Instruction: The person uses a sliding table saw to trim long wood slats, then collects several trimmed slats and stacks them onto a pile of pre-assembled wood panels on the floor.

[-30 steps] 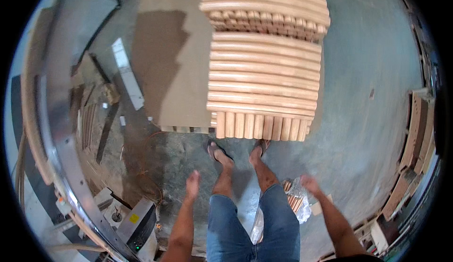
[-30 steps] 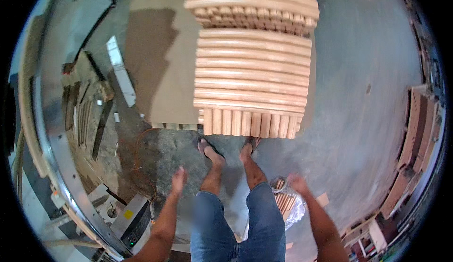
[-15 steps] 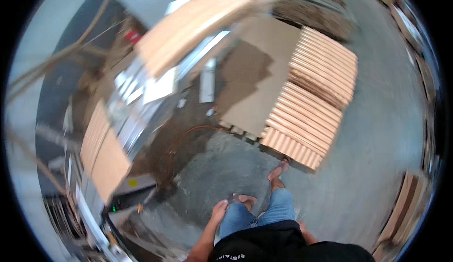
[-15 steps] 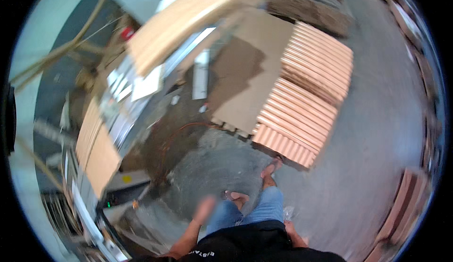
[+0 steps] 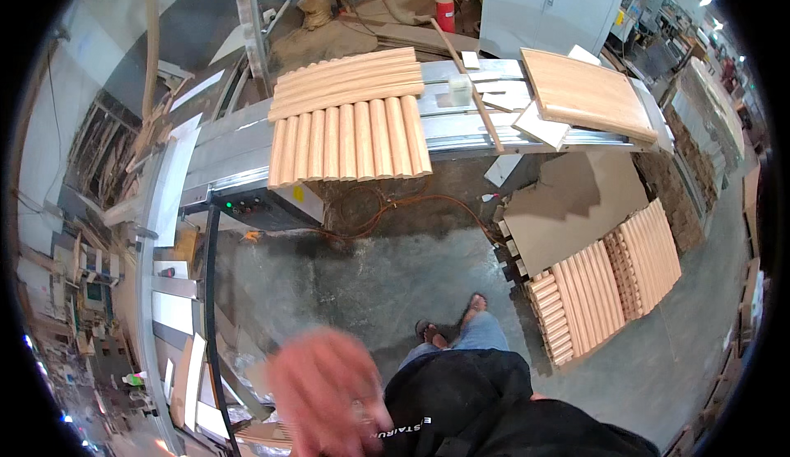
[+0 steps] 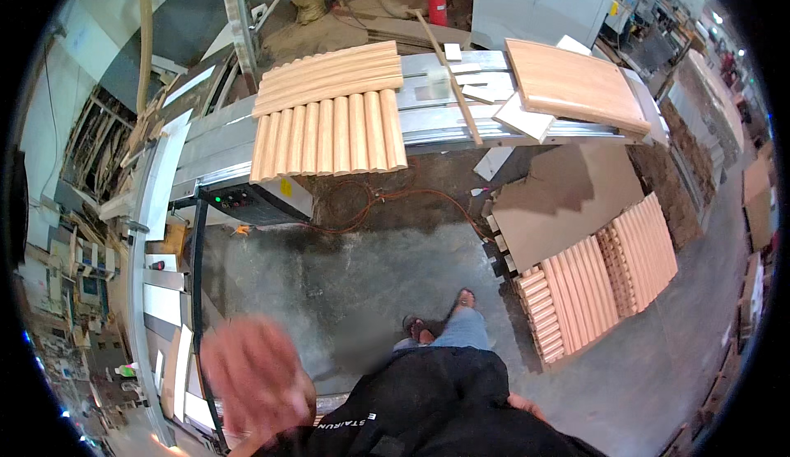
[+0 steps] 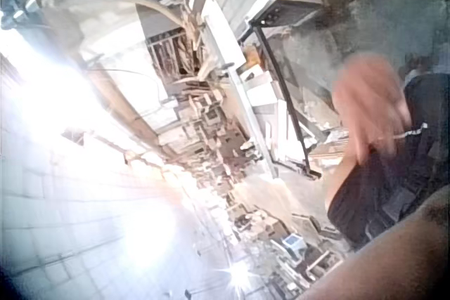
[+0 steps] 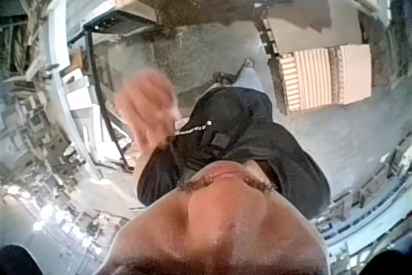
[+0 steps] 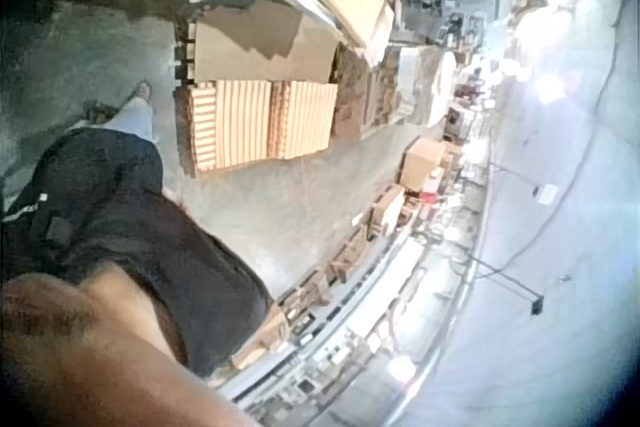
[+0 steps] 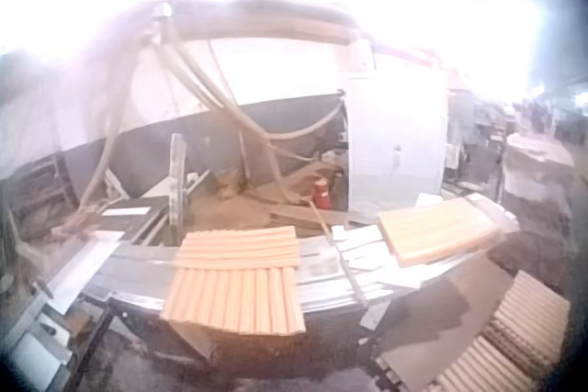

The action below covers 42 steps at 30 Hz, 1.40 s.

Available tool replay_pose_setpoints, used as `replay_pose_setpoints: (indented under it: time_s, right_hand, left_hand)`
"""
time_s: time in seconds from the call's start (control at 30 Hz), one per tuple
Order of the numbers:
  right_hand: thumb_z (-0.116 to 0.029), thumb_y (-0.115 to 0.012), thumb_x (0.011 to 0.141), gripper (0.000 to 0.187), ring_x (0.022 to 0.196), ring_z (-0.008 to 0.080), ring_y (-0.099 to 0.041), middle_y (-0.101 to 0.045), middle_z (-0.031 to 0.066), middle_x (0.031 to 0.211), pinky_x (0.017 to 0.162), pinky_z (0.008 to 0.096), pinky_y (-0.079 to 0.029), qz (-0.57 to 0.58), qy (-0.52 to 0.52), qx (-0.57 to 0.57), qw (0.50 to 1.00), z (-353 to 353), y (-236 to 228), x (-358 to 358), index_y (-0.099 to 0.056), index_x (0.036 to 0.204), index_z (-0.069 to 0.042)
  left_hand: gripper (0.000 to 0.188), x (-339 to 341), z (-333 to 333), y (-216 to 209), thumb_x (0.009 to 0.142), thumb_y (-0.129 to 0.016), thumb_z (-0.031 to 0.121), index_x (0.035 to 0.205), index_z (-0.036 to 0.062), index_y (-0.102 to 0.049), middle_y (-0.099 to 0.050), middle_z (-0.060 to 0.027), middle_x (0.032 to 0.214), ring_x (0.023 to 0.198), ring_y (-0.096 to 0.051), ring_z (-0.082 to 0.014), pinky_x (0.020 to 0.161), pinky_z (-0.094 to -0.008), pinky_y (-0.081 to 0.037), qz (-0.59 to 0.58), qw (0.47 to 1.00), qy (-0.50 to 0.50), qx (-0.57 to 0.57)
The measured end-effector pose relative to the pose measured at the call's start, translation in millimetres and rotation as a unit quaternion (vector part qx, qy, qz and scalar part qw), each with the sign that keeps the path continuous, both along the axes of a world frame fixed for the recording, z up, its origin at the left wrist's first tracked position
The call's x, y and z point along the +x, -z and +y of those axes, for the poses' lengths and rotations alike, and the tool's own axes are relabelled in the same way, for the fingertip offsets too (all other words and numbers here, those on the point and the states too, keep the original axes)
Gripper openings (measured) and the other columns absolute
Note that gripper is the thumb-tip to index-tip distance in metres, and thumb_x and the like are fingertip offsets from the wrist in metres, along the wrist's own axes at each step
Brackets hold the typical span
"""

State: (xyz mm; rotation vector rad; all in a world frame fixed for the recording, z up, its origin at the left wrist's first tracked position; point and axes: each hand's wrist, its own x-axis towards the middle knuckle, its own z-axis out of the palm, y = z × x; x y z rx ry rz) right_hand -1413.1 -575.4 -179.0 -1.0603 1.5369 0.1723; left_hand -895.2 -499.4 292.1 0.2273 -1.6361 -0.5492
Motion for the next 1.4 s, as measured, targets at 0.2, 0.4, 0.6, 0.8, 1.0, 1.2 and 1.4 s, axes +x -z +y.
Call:
replay_pose_setpoints:
  time_s: [0.2, 0.4, 0.6, 0.8, 1.0, 1.2, 1.4]
  right_hand:
    - [-0.03, -0.055, 0.088, 0.023, 0.078, 0.0228, -0.06, -0.063, 0.0079, 0.085, 0.066, 0.0355, -0.047, -0.006, -0.004, -0.007, 1.0, -25, -18, 59, -0.063, 0.092, -0.009]
    - [-0.03, -0.055, 0.089, 0.022, 0.075, 0.0215, -0.059, -0.061, 0.0066, 0.082, 0.063, 0.0344, -0.047, -0.015, -0.028, 0.014, 0.999, -50, -24, 131, -0.062, 0.09, -0.009]
    - [-0.03, -0.055, 0.091, 0.022, 0.071, 0.0201, -0.058, -0.06, 0.0053, 0.078, 0.06, 0.0334, -0.046, -0.005, -0.043, 0.028, 0.999, -84, -44, 181, -0.061, 0.088, -0.009]
    - [-0.029, -0.055, 0.092, 0.022, 0.067, 0.0188, -0.056, -0.058, 0.004, 0.075, 0.058, 0.0323, -0.045, -0.013, -0.062, 0.043, 0.997, -123, -65, 225, -0.059, 0.085, -0.009]
    - [-0.029, -0.054, 0.093, 0.023, 0.064, 0.0174, -0.055, -0.057, 0.0027, 0.072, 0.055, 0.0313, -0.044, -0.277, -0.098, -0.055, 0.954, -209, -116, 327, -0.058, 0.083, -0.009]
    - [-0.032, -0.051, 0.099, 0.04, 0.073, 0.008, -0.057, -0.063, 0.0022, 0.086, 0.062, 0.0236, -0.046, -0.212, -0.094, -0.379, 0.896, -330, -225, 669, -0.061, 0.117, 0.003]
    - [-0.049, -0.039, 0.1, 0.065, 0.128, 0.0273, -0.046, -0.051, 0.0198, 0.136, 0.108, 0.0345, -0.033, -0.206, -0.067, -0.501, 0.838, -456, -195, 807, -0.047, 0.134, 0.006]
  left_hand:
    - [0.027, -1, -4, -7, 0.097, -0.055, 0.03, 0.102, 0.0067, -0.068, -0.064, -0.0106, 0.108, 0.08, -0.06, -0.0214, 0.067, -0.0339, -0.044, -0.089, 0.985, 0.139, 0.042]
    - [0.03, 69, -16, -5, 0.094, -0.06, 0.033, 0.107, 0.0063, -0.068, -0.064, -0.0103, 0.107, 0.083, -0.061, -0.0214, 0.067, -0.034, -0.044, -0.133, 0.982, 0.124, 0.053]
    - [0.037, 176, -57, 36, 0.089, -0.066, 0.037, 0.106, 0.0044, -0.067, -0.065, -0.0089, 0.099, 0.085, -0.06, -0.0248, 0.073, -0.0399, -0.041, -0.114, 0.985, 0.076, 0.105]
    - [0.054, 207, -102, 95, 0.086, -0.068, 0.042, 0.116, -0.0025, -0.062, -0.063, -0.0157, 0.115, 0.104, -0.059, -0.0322, 0.09, -0.0408, -0.041, -0.035, 0.955, 0.169, 0.24]
    - [0.075, 365, -86, 143, 0.086, -0.058, 0.058, 0.128, -0.0046, -0.052, -0.053, -0.0182, 0.132, 0.123, -0.05, -0.0298, 0.103, -0.0455, -0.037, 0.155, 0.875, -0.232, 0.396]
    - [0.062, 580, -74, 228, 0.103, -0.03, 0.045, 0.148, 0.0025, -0.027, -0.029, -0.0131, 0.154, 0.144, -0.024, -0.0257, 0.116, -0.0428, -0.018, 0.19, 0.684, -0.542, 0.45]
    - [0.072, 684, -112, 284, 0.101, -0.017, 0.055, 0.151, 0.0035, -0.017, -0.016, -0.0122, 0.158, 0.147, -0.013, -0.0228, 0.118, -0.0393, -0.011, 0.172, 0.701, -0.457, 0.519]
